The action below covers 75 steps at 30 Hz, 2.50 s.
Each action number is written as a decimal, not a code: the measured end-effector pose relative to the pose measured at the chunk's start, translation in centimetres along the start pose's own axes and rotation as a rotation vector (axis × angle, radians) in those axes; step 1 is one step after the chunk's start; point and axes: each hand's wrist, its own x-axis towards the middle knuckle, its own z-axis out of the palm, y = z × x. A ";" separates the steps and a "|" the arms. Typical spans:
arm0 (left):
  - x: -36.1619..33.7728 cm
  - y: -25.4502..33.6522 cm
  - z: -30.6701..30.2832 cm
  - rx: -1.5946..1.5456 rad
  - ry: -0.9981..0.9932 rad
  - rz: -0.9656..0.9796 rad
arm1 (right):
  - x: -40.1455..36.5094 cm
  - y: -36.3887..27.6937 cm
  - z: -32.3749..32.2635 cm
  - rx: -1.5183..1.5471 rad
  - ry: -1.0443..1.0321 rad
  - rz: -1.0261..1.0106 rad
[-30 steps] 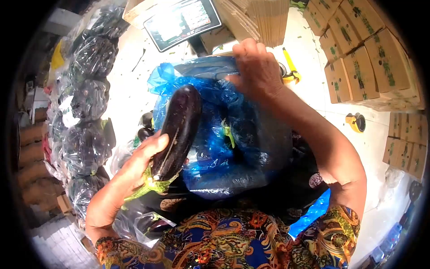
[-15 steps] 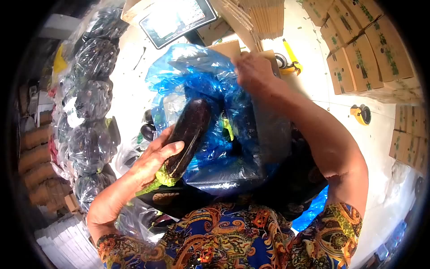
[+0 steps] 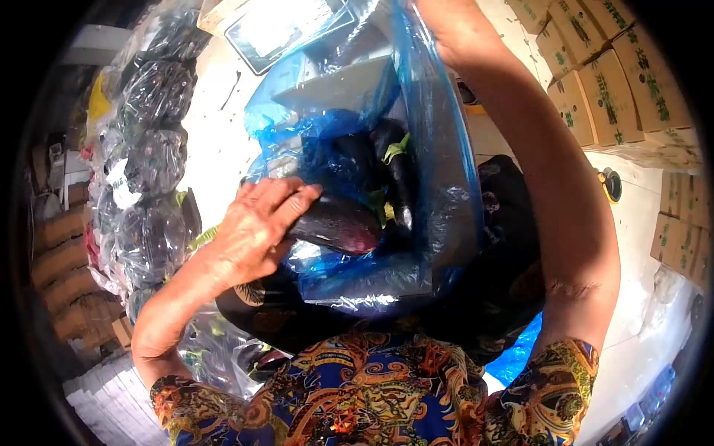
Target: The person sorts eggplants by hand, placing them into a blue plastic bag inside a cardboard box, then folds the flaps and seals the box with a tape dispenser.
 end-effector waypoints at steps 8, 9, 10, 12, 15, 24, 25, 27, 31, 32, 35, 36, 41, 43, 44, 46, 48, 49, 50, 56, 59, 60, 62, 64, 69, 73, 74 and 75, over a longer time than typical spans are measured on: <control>2.3 0.1 0.2 -0.244 -0.046 -0.018 | 0.1 -0.4 -0.7 0.009 -0.085 -0.001; 2.7 0.7 0.2 -0.516 -0.088 -0.159 | 0.3 -0.3 -1.1 0.001 -0.138 -0.007; 2.9 1.2 -0.1 -0.595 -0.149 -0.274 | 0.5 -0.2 -1.7 -0.007 -0.191 -0.016; 3.2 1.5 1.3 -1.063 -0.160 -0.438 | 0.4 -0.5 -1.6 -0.049 -0.181 -0.045; 4.4 2.0 3.8 -1.611 -0.122 -0.580 | -0.2 -0.3 -0.7 -0.124 -0.041 -0.077; 11.1 0.7 12.7 -0.912 0.003 -0.516 | -1.9 -0.9 0.2 -0.352 -0.009 -0.097; 11.2 0.8 13.1 -0.945 0.054 -0.552 | -2.1 -1.1 0.2 -0.361 -0.018 -0.086; 11.0 1.4 13.1 -0.899 0.087 -0.570 | -3.0 -1.5 0.5 -0.390 -0.036 -0.106; 11.5 2.4 13.3 -0.875 0.185 -0.467 | -3.9 -1.9 1.2 -0.405 -0.098 -0.151; 11.6 2.4 13.7 -0.868 0.197 -0.453 | -3.9 -1.7 0.9 -0.391 -0.123 -0.139; 10.7 2.2 13.1 -0.840 0.181 -0.349 | -2.0 0.5 -1.9 -0.403 -0.150 -0.175; 10.7 1.9 12.8 -0.811 0.138 -0.336 | -2.3 0.2 -2.1 -0.406 -0.148 -0.193; 7.6 -1.8 7.2 -0.883 -0.002 -0.158 | -2.4 -0.4 -3.5 -0.556 0.174 -0.209; 3.4 -3.7 2.1 -1.194 -0.061 -0.125 | -4.5 -2.2 -3.1 -0.766 0.295 -0.328; 0.6 -5.3 1.1 -1.393 -0.070 -0.171 | -5.3 -3.1 -2.5 -0.860 0.353 -0.398; -5.6 -8.5 2.2 -1.580 0.194 -0.267 | -5.8 -3.8 -2.9 -0.904 0.402 -0.479; -11.2 -11.5 6.1 -1.715 0.404 -0.535 | -5.7 -4.4 -5.5 -0.987 0.200 -0.590; -13.8 -13.0 9.4 -1.716 0.492 -0.638 | -6.2 -4.0 -5.3 -0.938 0.172 -0.570; -16.2 -14.2 13.5 -1.712 0.578 -0.732 | -6.7 -3.4 -3.7 -0.882 0.192 -0.573; -24.7 -14.7 40.9 -0.453 0.085 -1.079 | -10.2 -0.6 3.6 -1.207 -0.070 -0.573; -25.1 -11.0 37.5 -0.644 -0.590 -1.272 | -10.9 0.6 4.9 -1.342 -0.168 -0.562; -25.8 -10.6 38.2 -0.636 -0.546 -1.359 | -10.8 1.1 5.1 -1.360 -0.181 -0.499; -26.9 -10.2 38.8 -0.605 -0.455 -1.521 | -10.4 2.0 5.4 -1.400 -0.191 -0.373; -28.7 -10.4 41.9 -0.596 -0.258 -1.635 | -10.1 2.9 6.0 -1.402 -0.248 -0.308; -27.6 -9.4 42.4 -0.347 0.046 -1.555 | -9.9 4.4 6.5 -1.437 -0.338 -0.199; -27.0 -11.9 42.8 -0.210 0.261 -1.512 | -9.5 5.1 5.6 -1.495 -0.387 -0.167; -26.7 -12.8 43.0 -0.213 0.315 -1.593 | -9.5 5.1 5.4 -1.507 -0.397 -0.158; -26.6 -13.4 43.0 -0.232 0.325 -1.664 | -9.5 5.2 5.2 -1.499 -0.386 -0.160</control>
